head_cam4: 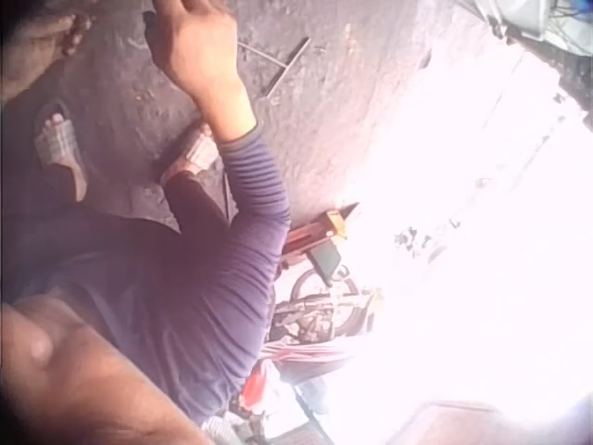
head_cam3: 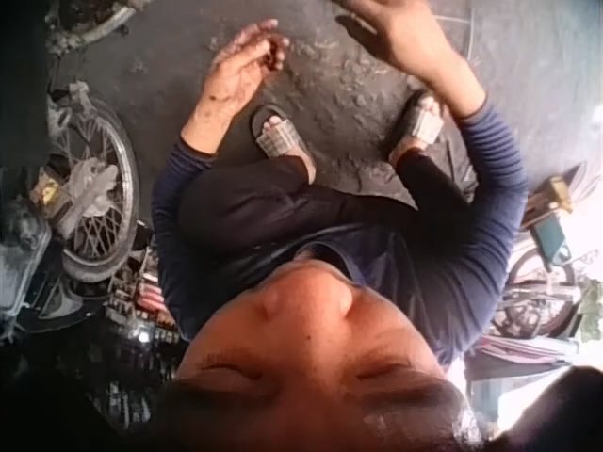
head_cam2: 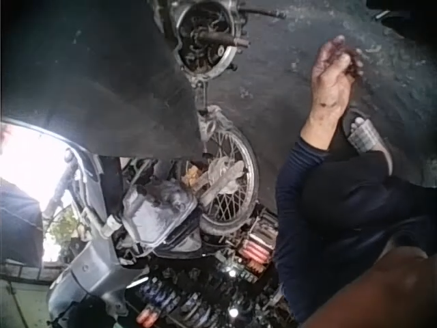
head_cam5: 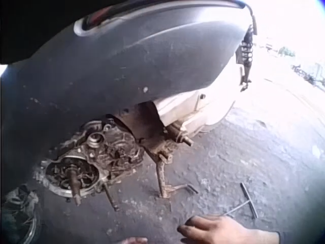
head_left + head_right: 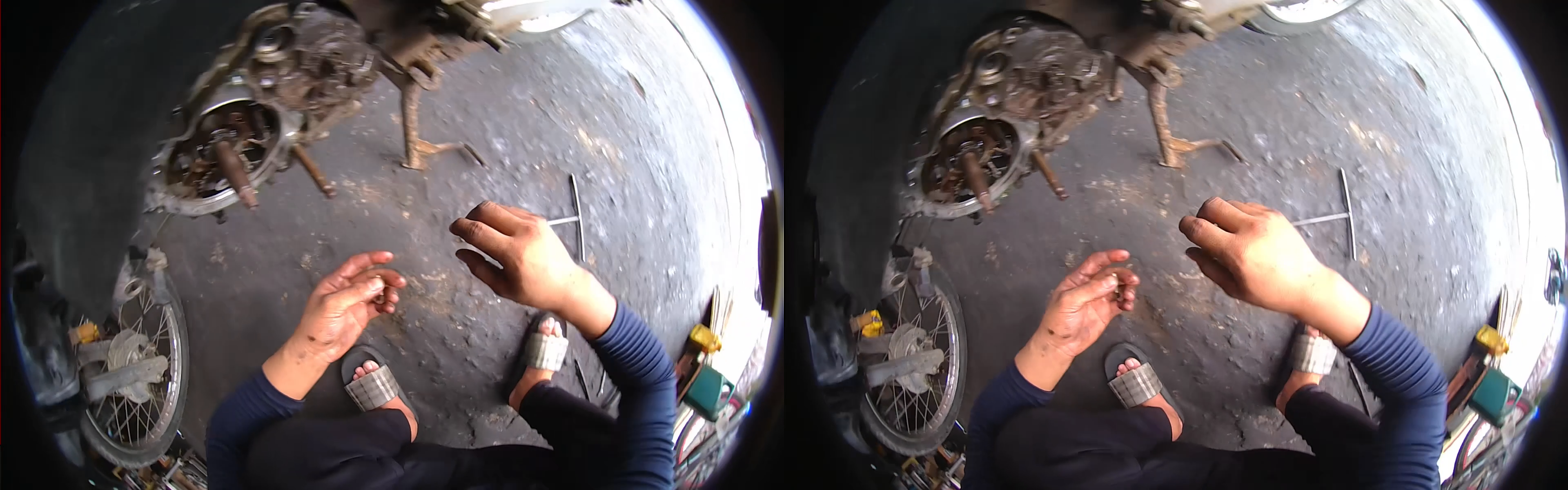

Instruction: Cleaning and reassembling components of a motorcycle engine using tools and an air nozzle.

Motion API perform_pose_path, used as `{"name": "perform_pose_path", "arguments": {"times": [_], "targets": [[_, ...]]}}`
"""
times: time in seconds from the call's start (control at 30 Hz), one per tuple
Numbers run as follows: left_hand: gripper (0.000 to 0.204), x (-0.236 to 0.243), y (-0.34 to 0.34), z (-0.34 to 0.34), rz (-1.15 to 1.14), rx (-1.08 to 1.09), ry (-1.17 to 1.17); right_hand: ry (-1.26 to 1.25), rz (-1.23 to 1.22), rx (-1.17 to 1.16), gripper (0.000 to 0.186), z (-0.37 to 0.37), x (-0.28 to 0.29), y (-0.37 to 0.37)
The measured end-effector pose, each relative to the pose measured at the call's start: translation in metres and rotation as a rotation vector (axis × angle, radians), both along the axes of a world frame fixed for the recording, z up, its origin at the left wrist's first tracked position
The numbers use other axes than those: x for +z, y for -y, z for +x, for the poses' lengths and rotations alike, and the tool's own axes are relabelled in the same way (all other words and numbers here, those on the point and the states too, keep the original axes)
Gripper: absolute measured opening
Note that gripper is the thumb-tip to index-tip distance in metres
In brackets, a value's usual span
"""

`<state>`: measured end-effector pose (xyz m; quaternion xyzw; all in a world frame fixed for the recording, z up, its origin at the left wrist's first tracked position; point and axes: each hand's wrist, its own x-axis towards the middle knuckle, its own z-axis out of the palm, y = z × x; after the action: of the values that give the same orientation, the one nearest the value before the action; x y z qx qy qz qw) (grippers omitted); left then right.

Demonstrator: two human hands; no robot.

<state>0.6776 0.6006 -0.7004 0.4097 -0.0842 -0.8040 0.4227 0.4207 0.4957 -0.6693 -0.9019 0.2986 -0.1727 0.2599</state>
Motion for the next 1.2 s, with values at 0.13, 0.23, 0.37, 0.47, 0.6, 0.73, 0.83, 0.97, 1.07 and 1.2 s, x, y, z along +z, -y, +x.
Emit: {"name": "perform_pose_path", "arguments": {"times": [0.13,0.23,0.37,0.47,0.6,0.73,0.83,0.97,1.07,1.2], "targets": [[0.024,0.004,0.004,0.013,0.006,-0.165,0.155,-0.758,0.153,0.134,0.026,-0.176,0.042,-0.038],[0.018,-0.003,0.02,-0.004,0.018,-0.282,0.133,-0.871,0.311,-0.235,0.024,-0.272,0.071,-0.085],[0.015,0.011,0.033,-0.017,-0.002,-0.452,0.12,-0.493,0.369,-0.515,0.022,-0.268,0.084,-0.065],[0.015,0.028,0.03,0.013,-0.093,-0.548,0.163,-0.326,0.347,-0.318,0.024,-0.177,0.092,0.0],[0.02,0.066,-0.039,0.05,-0.252,-0.1,0.124,-0.272,0.475,0.199,0.035,-0.053,0.13,0.03],[0.021,0.1,-0.181,0.034,-0.262,0.635,0.096,-0.33,0.66,0.581,0.028,0.013,0.124,-0.007],[0.026,0.13,-0.296,-0.025,-0.246,1.023,0.147,-0.407,0.673,0.705,0.023,0.041,0.064,-0.061],[0.031,0.172,-0.413,-0.143,-0.081,1.361,0.176,-0.546,0.538,1.146,0.018,0.094,0.015,-0.143],[0.031,0.178,-0.481,-0.232,0.098,1.507,0.185,-0.577,0.457,1.303,0.018,0.108,-0.027,-0.182],[0.033,0.141,-0.562,-0.354,0.152,1.838,-0.012,-0.888,0.2,1.523,0.017,0.121,-0.039,-0.218]]}}
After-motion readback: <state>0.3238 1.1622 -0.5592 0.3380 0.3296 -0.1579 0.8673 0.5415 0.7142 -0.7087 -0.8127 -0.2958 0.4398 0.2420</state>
